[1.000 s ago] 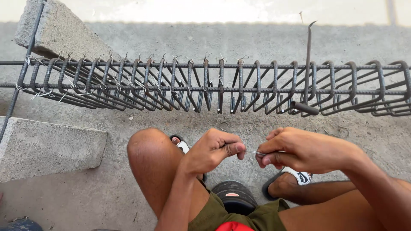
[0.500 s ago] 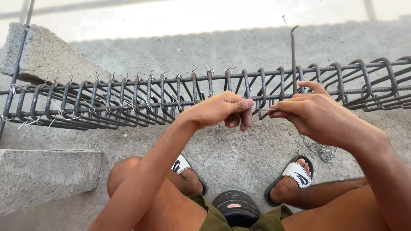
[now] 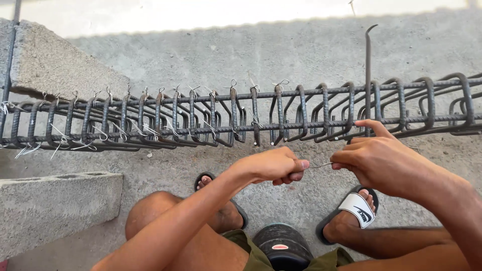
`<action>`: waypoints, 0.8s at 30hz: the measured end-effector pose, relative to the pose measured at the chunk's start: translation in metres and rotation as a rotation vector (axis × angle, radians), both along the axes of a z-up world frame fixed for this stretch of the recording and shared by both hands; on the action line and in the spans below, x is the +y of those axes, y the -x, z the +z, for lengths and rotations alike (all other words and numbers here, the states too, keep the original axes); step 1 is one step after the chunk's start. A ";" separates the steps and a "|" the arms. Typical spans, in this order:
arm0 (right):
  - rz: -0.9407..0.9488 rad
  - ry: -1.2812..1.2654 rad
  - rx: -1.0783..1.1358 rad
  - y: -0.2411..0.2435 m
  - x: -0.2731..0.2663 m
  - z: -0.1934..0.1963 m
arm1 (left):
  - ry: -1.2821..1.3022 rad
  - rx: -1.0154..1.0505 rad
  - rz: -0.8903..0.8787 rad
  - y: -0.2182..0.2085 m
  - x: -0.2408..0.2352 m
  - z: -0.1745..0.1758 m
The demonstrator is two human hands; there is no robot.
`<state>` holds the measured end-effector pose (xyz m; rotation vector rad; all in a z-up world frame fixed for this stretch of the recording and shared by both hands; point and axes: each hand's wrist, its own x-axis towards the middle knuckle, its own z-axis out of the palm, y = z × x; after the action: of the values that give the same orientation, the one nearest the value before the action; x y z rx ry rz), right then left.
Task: Tying wire around rebar intersections using a hook tool to secure a reinforcement cage
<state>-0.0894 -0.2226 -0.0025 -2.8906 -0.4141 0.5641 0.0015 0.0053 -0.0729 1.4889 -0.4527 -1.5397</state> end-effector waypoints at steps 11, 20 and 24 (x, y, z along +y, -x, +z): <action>-0.452 -0.147 0.250 0.006 0.027 0.018 | -0.142 -0.411 -0.055 -0.044 0.014 0.080; -1.169 -1.026 0.509 0.046 0.026 -0.111 | -0.462 -1.156 0.154 -0.080 0.045 0.056; -1.222 -1.145 0.567 0.031 0.032 -0.138 | -0.395 -1.168 0.106 -0.075 0.025 0.049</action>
<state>-0.1200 -0.1907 -0.1402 -1.3492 0.8008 0.5532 0.0764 0.0298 -0.0240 2.6073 -0.7156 -0.5322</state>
